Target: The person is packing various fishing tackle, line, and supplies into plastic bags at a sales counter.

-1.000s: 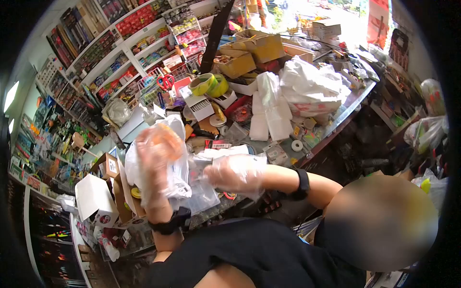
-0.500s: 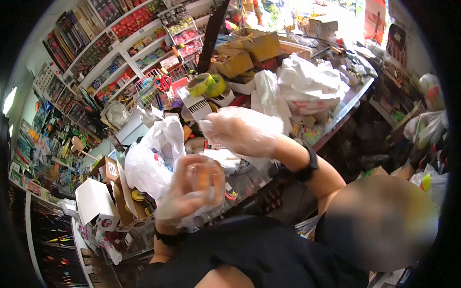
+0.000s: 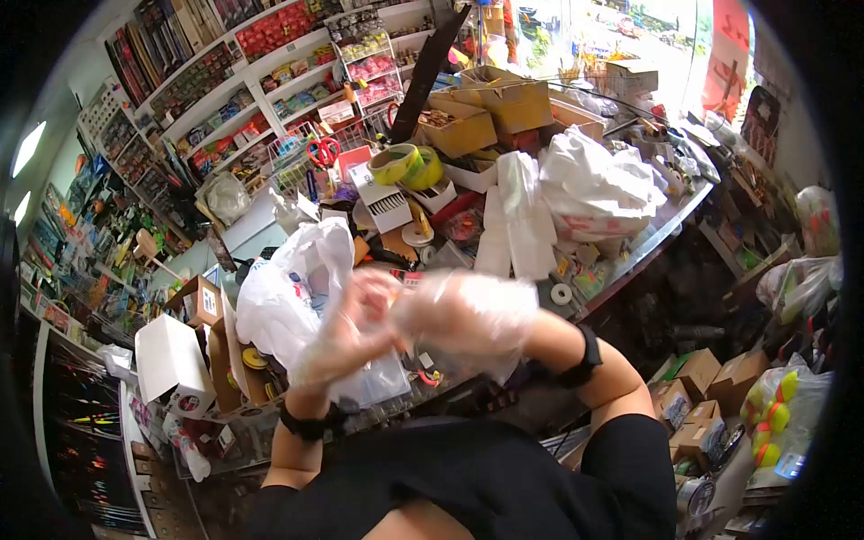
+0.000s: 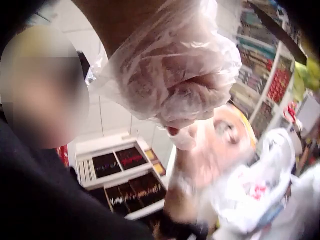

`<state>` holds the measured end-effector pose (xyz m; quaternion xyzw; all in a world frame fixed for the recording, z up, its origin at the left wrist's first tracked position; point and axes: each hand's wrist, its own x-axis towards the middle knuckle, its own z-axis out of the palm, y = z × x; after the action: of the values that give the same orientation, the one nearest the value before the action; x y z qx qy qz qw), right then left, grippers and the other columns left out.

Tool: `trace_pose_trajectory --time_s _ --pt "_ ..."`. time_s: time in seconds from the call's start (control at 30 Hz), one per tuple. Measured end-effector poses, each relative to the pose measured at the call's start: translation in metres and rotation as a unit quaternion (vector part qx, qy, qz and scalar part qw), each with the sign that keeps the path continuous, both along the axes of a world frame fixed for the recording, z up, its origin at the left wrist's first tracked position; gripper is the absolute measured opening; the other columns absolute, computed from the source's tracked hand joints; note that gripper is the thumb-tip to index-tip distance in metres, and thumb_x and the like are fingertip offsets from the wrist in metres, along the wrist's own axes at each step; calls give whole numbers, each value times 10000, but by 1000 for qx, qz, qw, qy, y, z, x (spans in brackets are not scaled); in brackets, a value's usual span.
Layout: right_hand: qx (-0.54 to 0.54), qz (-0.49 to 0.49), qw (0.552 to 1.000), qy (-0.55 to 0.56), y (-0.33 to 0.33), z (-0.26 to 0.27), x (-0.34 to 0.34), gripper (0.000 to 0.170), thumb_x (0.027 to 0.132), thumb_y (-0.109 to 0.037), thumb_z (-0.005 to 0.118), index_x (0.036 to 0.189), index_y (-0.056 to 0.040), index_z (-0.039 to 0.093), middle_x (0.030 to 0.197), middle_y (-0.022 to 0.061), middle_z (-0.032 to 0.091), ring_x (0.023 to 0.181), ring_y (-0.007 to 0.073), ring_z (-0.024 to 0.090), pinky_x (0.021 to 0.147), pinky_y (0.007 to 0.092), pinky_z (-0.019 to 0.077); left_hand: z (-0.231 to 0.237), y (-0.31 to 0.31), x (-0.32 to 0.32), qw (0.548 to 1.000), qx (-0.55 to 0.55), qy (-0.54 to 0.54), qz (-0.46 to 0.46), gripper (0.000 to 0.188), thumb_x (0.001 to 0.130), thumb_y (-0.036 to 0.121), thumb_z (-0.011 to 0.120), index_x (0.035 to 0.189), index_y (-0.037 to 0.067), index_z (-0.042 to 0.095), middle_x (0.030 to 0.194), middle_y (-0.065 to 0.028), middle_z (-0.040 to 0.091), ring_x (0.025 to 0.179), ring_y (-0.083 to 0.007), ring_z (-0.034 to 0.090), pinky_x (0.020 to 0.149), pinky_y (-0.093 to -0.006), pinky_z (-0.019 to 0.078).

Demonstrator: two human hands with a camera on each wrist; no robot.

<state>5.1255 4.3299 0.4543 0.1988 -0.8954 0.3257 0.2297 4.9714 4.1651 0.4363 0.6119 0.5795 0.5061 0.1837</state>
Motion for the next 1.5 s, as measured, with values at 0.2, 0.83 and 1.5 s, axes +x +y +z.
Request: trace_pose_trajectory --time_s 0.2,0.83,1.5 --pt "60 27 989 -135 -11 -15 -4 75 835 -110 577 877 -48 574 771 128 579 705 316 576 638 407 459 20 1 5 979 54 -191 52 534 776 79 644 1238 73 376 1094 -90 508 914 -160 552 791 -306 489" --pt "-669 -28 692 -269 5 -71 1 254 912 -218 581 1099 -49 548 826 35 609 686 89 560 570 220 456 -39 27 33 905 12 -411 -105 680 812 77 681 1351 78 266 1288 -146 411 1217 -233 434 991 -369 401" --pt "-123 -442 860 -222 106 -121 -62 491 814 -430 655 1082 -23 606 890 144 678 830 277 647 755 362 506 -39 -3 36 935 47 -339 95 485 893 227 607 1261 -18 409 1196 -139 511 1121 -213 501 1016 -361 378"
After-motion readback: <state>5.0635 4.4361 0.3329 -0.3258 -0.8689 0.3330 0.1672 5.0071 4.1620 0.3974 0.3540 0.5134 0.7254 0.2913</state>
